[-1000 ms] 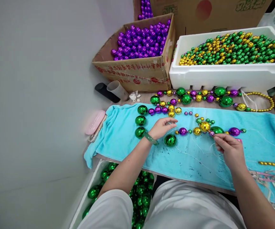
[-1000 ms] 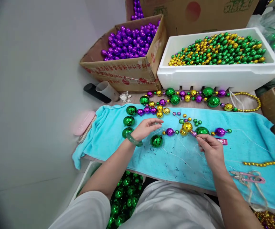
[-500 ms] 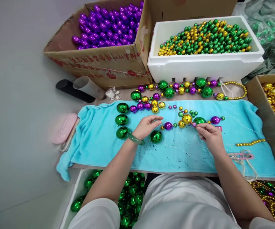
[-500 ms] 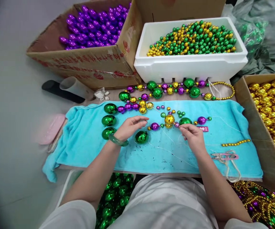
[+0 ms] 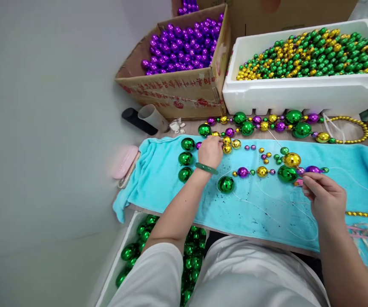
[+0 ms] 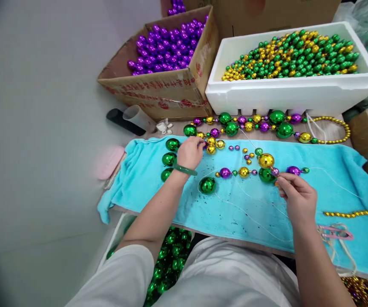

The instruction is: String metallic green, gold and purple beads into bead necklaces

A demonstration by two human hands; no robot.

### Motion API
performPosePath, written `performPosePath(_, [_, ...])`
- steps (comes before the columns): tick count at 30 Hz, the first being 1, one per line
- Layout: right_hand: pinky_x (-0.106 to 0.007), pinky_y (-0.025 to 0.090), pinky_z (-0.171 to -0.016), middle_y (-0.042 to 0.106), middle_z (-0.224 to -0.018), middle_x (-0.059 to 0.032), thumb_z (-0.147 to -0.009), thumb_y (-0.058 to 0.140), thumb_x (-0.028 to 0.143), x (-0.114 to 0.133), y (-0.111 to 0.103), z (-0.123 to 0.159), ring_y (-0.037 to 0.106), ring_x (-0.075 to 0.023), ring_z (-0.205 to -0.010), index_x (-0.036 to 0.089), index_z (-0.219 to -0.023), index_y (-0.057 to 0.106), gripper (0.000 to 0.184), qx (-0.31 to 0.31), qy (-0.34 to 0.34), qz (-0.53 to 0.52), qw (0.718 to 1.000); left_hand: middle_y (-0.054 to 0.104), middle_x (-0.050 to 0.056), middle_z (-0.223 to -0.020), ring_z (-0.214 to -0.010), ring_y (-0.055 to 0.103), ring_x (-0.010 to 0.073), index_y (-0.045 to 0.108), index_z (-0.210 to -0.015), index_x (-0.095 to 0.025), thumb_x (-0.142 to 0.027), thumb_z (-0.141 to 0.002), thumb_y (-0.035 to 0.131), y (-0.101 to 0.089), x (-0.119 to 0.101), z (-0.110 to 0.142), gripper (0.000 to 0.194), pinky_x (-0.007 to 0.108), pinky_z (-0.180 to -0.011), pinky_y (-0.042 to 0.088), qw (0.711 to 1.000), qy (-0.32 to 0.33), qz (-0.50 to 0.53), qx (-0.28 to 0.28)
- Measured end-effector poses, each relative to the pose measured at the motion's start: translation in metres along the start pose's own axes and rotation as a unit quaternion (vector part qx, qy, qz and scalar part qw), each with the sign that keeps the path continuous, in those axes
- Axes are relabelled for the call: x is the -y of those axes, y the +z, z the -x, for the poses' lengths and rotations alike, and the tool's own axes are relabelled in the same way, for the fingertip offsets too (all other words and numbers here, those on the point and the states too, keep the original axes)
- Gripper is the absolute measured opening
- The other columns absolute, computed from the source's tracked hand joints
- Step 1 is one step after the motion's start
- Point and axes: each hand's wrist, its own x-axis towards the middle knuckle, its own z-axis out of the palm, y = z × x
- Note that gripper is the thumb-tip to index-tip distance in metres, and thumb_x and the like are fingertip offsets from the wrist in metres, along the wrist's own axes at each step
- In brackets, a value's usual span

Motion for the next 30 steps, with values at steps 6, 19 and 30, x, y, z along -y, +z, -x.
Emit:
performPosePath(6, [-0.020, 0.031, -0.041, 0.054, -0.054, 0.0023, -0.064, 0.082, 0.031, -0.005, -0.010, 0.001, 0.046, -0.0078, -0.050, 0.017, -0.079, 0.073, 0.022, -0.021, 0.011, 0.017, 1.000, 0.062, 0.015, -0.107, -0.103, 0.057, 0.0299, 0.067, -0.108, -0.014, -0.018, -0.084, 0.053, -0.009, 0.033, -0.017, 0.028, 0.041, -0.094, 0.042, 0.998, -0.024, -0.050, 0.035])
performPosePath(19, [-0.023, 0.036, -0.044, 0.053, -0.055, 0.0021, -0.072, 0.076, 0.031, -0.010, -0.003, 0.010, 0.045, -0.0093, -0.049, 0.019, -0.082, 0.074, 0.015, 0.058, -0.021, 0.056, 0.996, 0.062, 0.010, -0.106, -0.092, 0.061, 0.0201, 0.056, -0.113, -0.016, -0.027, -0.076, 0.064, -0.009, 0.016, 0.009, 0.039, 0.035, -0.083, 0.049, 0.918, -0.057, 0.388, 0.060])
performPosePath(30, [-0.022, 0.037, -0.042, 0.054, -0.052, 0.0022, -0.073, 0.073, 0.026, 0.000, 0.013, 0.023, 0.046, -0.0088, -0.046, 0.020, -0.077, 0.074, 0.007, 0.142, -0.064, 0.078, 0.985, 0.066, 0.003, -0.086, -0.071, 0.064, 0.0112, 0.063, -0.108, -0.016, -0.027, -0.074, 0.067, -0.031, -0.014, 0.045, 0.036, 0.022, -0.062, 0.049, 0.622, -0.142, 0.752, 0.162])
